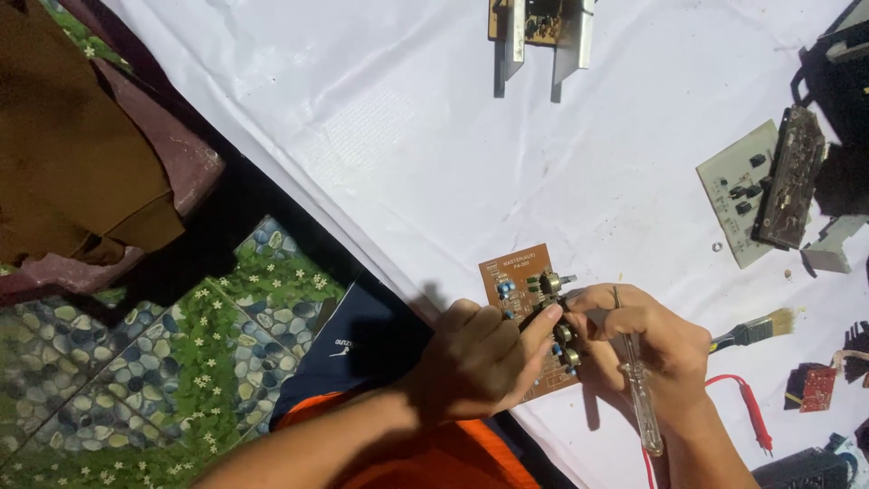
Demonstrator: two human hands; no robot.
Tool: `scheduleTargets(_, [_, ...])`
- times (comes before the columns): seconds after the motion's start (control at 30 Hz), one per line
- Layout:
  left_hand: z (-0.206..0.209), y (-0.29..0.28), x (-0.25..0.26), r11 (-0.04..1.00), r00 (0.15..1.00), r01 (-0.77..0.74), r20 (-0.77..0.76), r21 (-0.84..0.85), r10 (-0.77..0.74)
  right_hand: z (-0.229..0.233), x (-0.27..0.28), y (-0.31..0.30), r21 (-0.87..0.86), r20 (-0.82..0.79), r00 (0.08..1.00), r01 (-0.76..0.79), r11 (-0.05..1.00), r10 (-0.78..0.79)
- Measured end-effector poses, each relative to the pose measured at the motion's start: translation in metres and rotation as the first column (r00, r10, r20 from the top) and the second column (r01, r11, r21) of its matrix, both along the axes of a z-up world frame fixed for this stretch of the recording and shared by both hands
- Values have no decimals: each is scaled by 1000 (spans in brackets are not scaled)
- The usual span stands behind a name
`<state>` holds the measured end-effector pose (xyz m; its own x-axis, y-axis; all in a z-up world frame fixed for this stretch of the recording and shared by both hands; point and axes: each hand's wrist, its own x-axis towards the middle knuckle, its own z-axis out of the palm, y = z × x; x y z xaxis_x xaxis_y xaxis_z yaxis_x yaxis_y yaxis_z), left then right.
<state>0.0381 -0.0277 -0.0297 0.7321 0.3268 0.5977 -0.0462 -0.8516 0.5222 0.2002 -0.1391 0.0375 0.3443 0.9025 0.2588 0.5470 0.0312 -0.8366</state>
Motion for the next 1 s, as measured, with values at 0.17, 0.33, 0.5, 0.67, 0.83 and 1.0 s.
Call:
scheduleTargets(0.17, [2, 1, 1, 1000, 999, -25, 32, 1, 25, -5, 22, -20, -131, 156, 987, 68, 989, -47])
scheduleTargets(0.33, [-4, 0, 0, 1000, 999, -14, 37, 9, 14, -3, 39, -55, -102, -151, 969, 180, 978, -194])
scheduleTargets(0.5, [2, 3, 4, 1000, 1000, -11, 29, 21, 10, -8, 16, -59, -100, -443, 825, 343, 934, -351])
scheduleTargets(0.67, [0, 3, 5, 1000, 998, -16, 53, 12, 15, -4, -27, -38, -172, -656, 628, 417, 893, -420])
scheduleTargets(0.83, [2, 6, 7, 1000, 996, 1, 85, 12, -2, -27, -31, -51, -181, -443, 722, 509, 842, -532])
scheduleTargets(1.0, [2, 6, 6, 999, 996, -29, 83, 28, 27, -33, -27, -49, -94, -251, 860, 434, 896, -444])
